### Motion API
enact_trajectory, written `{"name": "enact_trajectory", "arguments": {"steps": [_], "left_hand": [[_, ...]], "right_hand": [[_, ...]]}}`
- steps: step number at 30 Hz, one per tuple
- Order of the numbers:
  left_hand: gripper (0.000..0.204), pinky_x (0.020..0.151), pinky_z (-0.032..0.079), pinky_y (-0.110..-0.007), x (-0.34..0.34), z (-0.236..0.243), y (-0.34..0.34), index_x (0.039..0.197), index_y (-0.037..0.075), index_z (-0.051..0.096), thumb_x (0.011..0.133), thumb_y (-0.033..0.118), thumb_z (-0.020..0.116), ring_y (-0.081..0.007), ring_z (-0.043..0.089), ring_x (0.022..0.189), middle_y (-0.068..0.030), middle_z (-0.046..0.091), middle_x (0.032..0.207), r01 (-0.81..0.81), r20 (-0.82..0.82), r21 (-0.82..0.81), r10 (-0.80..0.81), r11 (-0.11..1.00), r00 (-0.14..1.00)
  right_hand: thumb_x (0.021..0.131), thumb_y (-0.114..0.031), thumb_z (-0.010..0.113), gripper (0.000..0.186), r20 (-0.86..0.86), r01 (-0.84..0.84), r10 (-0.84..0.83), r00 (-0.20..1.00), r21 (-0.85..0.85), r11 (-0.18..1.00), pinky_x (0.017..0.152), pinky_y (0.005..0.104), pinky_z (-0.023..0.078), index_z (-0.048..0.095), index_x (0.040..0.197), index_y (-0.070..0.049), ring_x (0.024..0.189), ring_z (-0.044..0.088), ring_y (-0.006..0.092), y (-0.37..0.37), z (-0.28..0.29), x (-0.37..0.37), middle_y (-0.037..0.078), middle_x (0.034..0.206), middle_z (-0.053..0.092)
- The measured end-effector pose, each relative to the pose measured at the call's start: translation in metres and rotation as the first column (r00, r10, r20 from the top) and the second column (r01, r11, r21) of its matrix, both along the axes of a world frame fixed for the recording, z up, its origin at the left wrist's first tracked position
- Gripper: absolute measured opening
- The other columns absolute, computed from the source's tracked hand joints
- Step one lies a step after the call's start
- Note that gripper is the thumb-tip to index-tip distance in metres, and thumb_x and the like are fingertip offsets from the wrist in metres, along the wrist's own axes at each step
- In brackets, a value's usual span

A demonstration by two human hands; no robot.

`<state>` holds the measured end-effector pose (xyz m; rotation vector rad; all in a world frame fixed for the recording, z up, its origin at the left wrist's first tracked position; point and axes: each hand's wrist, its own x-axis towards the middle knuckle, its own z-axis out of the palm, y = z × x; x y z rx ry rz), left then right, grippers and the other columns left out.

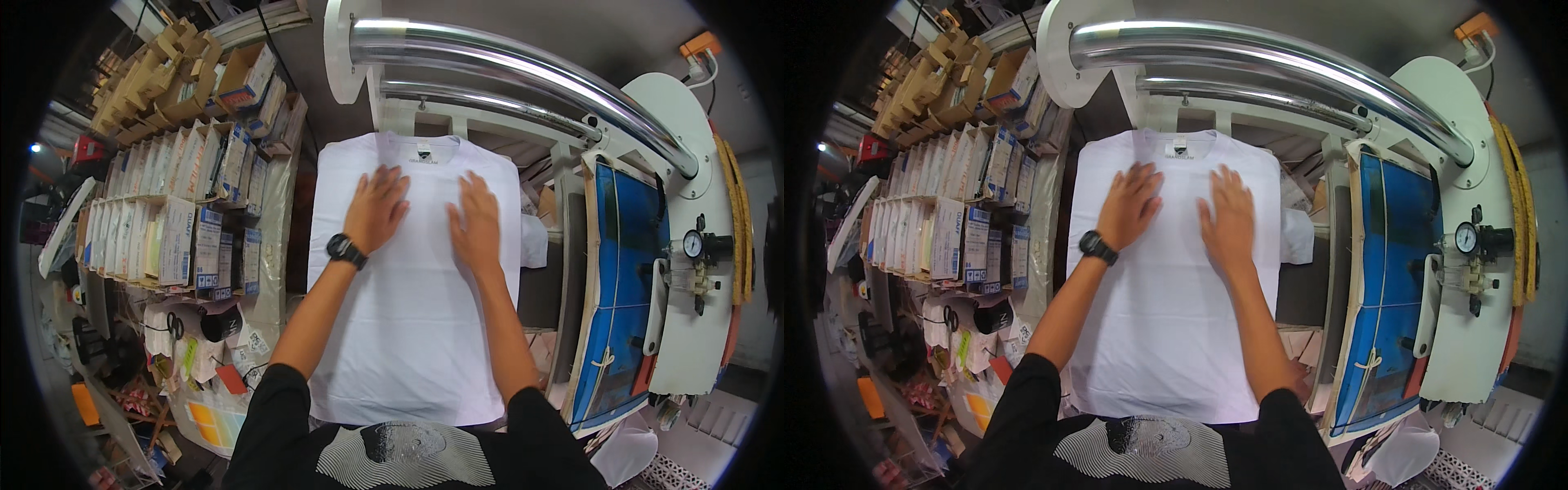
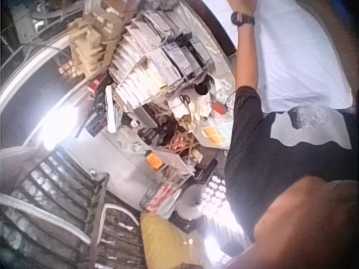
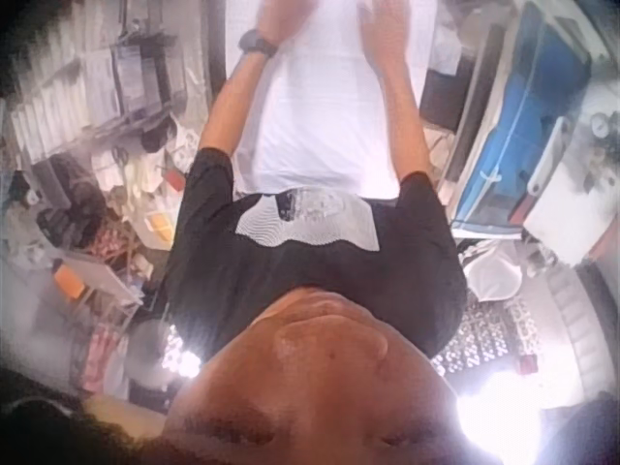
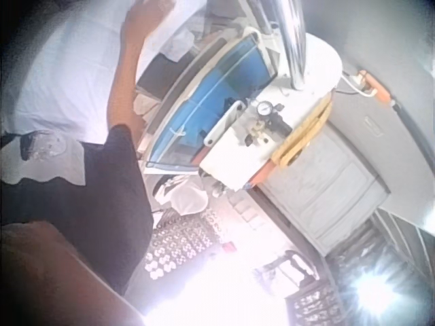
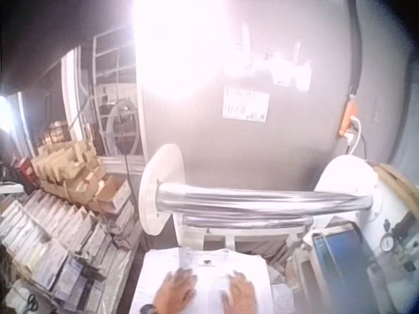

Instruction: The person prepares a white t-shirt on a heat press, cuts a design from a sheet using shears, positions it on the shirt, and operates a digital press machine.

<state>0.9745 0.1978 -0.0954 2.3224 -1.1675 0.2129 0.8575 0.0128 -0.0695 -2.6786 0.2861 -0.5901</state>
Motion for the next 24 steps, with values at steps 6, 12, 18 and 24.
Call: {"name": "enact_trajectory", "arguments": {"steps": [6, 12, 18, 24], "left_hand": [[0.048, 0.110, 0.030, -0.055, 0.006, 0.002, -0.012, 0.136, 0.015, 0.051, 0.092, 0.031, 0.058, -0.0346, 0.043, 0.130, -0.0139, 0.050, 0.137, -0.062, -0.003, 0.113, 0.062, 0.992, 0.998], [0.053, 0.114, 0.023, -0.056, 0.060, -0.036, 0.065, 0.142, 0.011, 0.045, 0.096, 0.037, 0.050, -0.0393, 0.034, 0.138, -0.0185, 0.043, 0.146, -0.555, 0.109, 0.061, 0.547, 0.830, 0.830], [0.036, 0.104, 0.037, -0.047, -0.016, -0.011, -0.048, 0.122, 0.001, 0.056, 0.087, 0.010, 0.055, -0.0300, 0.049, 0.123, -0.0145, 0.055, 0.128, -0.017, 0.056, -0.097, 0.023, 0.995, 0.998], [0.036, 0.102, 0.037, -0.045, -0.005, -0.009, -0.046, 0.125, 0.005, 0.056, 0.089, 0.013, 0.056, -0.0279, 0.052, 0.120, -0.0100, 0.058, 0.125, -0.038, -0.082, -0.161, 0.025, 0.986, 0.996]], "right_hand": [[0.098, -0.043, 0.047, 0.055, -0.225, -0.053, 0.003, 0.974, -0.213, 0.976, 0.115, 0.0531, 0.021, 0.046, 0.141, -0.009, 0.138, 0.037, 0.0308, -0.043, -0.026, 0.020, 0.011, 0.148, 0.044], [0.100, -0.039, 0.044, 0.050, -0.033, 0.468, -0.518, 0.855, -0.382, 0.797, 0.110, 0.0487, 0.031, 0.054, 0.132, -0.001, 0.130, 0.047, 0.0343, -0.111, -0.042, -0.015, 0.020, 0.136, 0.054], [0.090, -0.012, 0.053, 0.021, 0.121, -0.136, 0.153, 0.981, -0.132, 0.982, 0.091, 0.0427, 0.043, 0.063, 0.107, -0.004, 0.103, 0.056, 0.0309, 0.001, -0.026, 0.056, 0.014, 0.103, 0.061], [0.091, -0.015, 0.056, 0.013, 0.087, -0.137, 0.137, 0.987, -0.004, 0.991, 0.086, 0.0420, 0.043, 0.063, 0.097, -0.005, 0.094, 0.055, 0.0303, -0.002, -0.025, 0.062, 0.009, 0.096, 0.059]]}}
